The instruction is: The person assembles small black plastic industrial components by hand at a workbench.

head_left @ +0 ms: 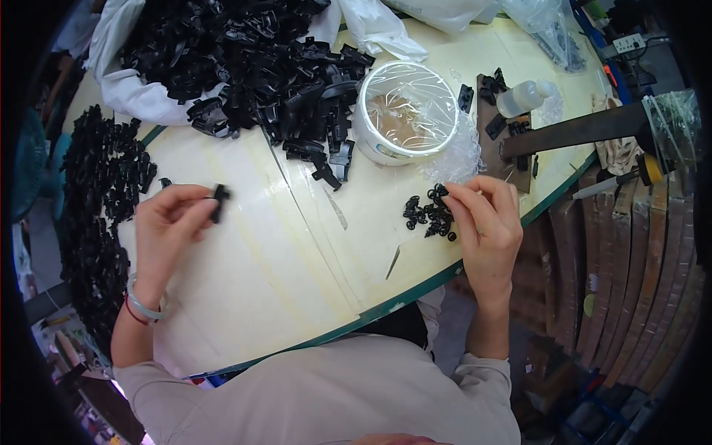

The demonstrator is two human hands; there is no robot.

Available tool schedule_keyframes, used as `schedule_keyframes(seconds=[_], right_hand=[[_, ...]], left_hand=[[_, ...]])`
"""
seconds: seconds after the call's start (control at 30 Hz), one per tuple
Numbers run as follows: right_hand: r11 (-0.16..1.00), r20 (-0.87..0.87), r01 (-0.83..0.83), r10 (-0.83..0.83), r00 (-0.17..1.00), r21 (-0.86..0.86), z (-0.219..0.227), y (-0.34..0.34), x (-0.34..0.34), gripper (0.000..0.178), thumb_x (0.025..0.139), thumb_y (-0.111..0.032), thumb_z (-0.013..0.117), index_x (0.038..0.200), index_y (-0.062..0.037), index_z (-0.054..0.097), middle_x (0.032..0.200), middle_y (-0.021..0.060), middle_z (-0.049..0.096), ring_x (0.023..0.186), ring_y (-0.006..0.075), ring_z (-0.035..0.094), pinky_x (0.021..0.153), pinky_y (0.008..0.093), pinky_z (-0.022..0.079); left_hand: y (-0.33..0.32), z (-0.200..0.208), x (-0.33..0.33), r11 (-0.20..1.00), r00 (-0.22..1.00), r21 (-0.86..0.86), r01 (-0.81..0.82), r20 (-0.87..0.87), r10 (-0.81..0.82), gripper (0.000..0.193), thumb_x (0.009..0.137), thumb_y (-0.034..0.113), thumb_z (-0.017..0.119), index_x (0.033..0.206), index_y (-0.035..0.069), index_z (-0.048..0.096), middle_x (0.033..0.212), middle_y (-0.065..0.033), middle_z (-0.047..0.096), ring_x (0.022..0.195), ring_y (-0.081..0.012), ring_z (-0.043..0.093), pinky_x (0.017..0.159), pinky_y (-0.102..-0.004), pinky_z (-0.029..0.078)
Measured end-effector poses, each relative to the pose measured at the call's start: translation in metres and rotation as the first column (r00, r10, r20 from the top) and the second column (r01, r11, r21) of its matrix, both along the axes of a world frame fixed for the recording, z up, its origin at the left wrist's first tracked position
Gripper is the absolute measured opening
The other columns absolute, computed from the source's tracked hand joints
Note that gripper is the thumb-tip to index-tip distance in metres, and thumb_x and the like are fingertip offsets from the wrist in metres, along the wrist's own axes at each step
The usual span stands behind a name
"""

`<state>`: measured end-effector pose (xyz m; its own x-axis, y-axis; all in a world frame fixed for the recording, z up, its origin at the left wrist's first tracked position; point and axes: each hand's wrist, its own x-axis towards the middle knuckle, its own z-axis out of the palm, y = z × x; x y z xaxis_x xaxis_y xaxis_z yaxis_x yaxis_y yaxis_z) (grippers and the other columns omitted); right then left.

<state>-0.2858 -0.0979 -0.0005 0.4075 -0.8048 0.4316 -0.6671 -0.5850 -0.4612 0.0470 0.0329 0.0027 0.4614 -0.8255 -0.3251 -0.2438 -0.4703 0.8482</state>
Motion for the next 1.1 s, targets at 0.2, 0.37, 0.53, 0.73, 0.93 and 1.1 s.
schedule_keyframes(seconds=[0.2,0.37,0.53,0.73,0.93,1.1], right_hand=[[0.983,-0.095,-0.174,0.178,0.979,0.051,0.000,-0.015,0.014,0.014,0.070,0.002,0.071,0.081,-0.0021,0.065,0.085,0.0061,0.055,0.079,0.0233,0.051,0.061,0.0336,0.045],[0.952,0.237,-0.263,0.222,0.946,0.155,0.013,0.008,0.024,0.016,0.077,0.008,0.064,0.091,0.0013,0.058,0.092,0.0119,0.063,0.081,0.0262,0.063,0.066,0.0287,0.050],[0.495,0.622,-0.561,0.050,0.781,0.664,0.011,0.037,0.043,0.010,0.086,0.007,0.059,0.095,0.0045,0.055,0.094,0.0136,0.066,0.077,0.0184,0.067,0.068,0.0237,0.053],[0.088,0.773,-0.794,-0.317,0.549,0.601,-0.016,0.035,0.051,0.014,0.088,0.003,0.059,0.099,0.0065,0.051,0.085,0.0156,0.065,0.074,0.0177,0.067,0.062,0.0258,0.056],[0.577,0.714,-0.563,-0.051,0.699,0.592,-0.013,0.046,0.060,0.019,0.084,0.004,0.064,0.101,0.0064,0.057,0.087,0.0163,0.066,0.077,0.0195,0.067,0.062,0.0268,0.056],[0.880,0.315,-0.472,0.464,0.828,-0.057,-0.016,0.040,0.064,0.032,0.069,0.010,0.072,0.100,0.0053,0.065,0.093,0.0179,0.065,0.075,0.0251,0.067,0.062,0.0290,0.055]], left_hand=[[0.021,0.008,0.006,0.981,0.939,-0.176,-0.083,0.316,0.136,0.017,0.081,-0.001,0.069,0.098,-0.001,0.065,0.082,-0.0031,0.060,0.062,-0.0043,0.054,0.050,-0.0161,0.040],[-0.004,0.020,-0.042,0.790,0.833,-0.386,0.476,0.485,-0.265,0.026,0.073,-0.003,0.075,0.097,0.001,0.066,0.087,-0.0080,0.061,0.068,-0.0118,0.058,0.054,-0.0222,0.046],[-0.034,0.003,-0.082,0.603,0.796,-0.520,0.605,0.385,-0.467,0.033,0.071,0.007,0.079,0.102,0.004,0.068,0.087,-0.0074,0.063,0.072,-0.0145,0.061,0.059,-0.0240,0.050],[-0.034,-0.014,-0.080,0.617,0.808,-0.591,0.520,0.107,-0.579,0.029,0.074,0.009,0.077,0.101,0.004,0.070,0.081,-0.0060,0.065,0.071,-0.0146,0.063,0.059,-0.0237,0.050],[-0.037,-0.008,-0.079,0.893,0.697,-0.303,0.332,-0.559,-0.448,0.012,0.090,0.010,0.062,0.094,0.000,0.067,0.080,-0.0028,0.065,0.070,-0.0065,0.060,0.058,-0.0200,0.051],[-0.038,-0.006,-0.078,0.925,0.611,-0.211,0.317,-0.701,-0.369,0.017,0.092,0.014,0.060,0.095,-0.002,0.066,0.076,-0.0023,0.063,0.066,-0.0059,0.059,0.057,-0.0194,0.051]])
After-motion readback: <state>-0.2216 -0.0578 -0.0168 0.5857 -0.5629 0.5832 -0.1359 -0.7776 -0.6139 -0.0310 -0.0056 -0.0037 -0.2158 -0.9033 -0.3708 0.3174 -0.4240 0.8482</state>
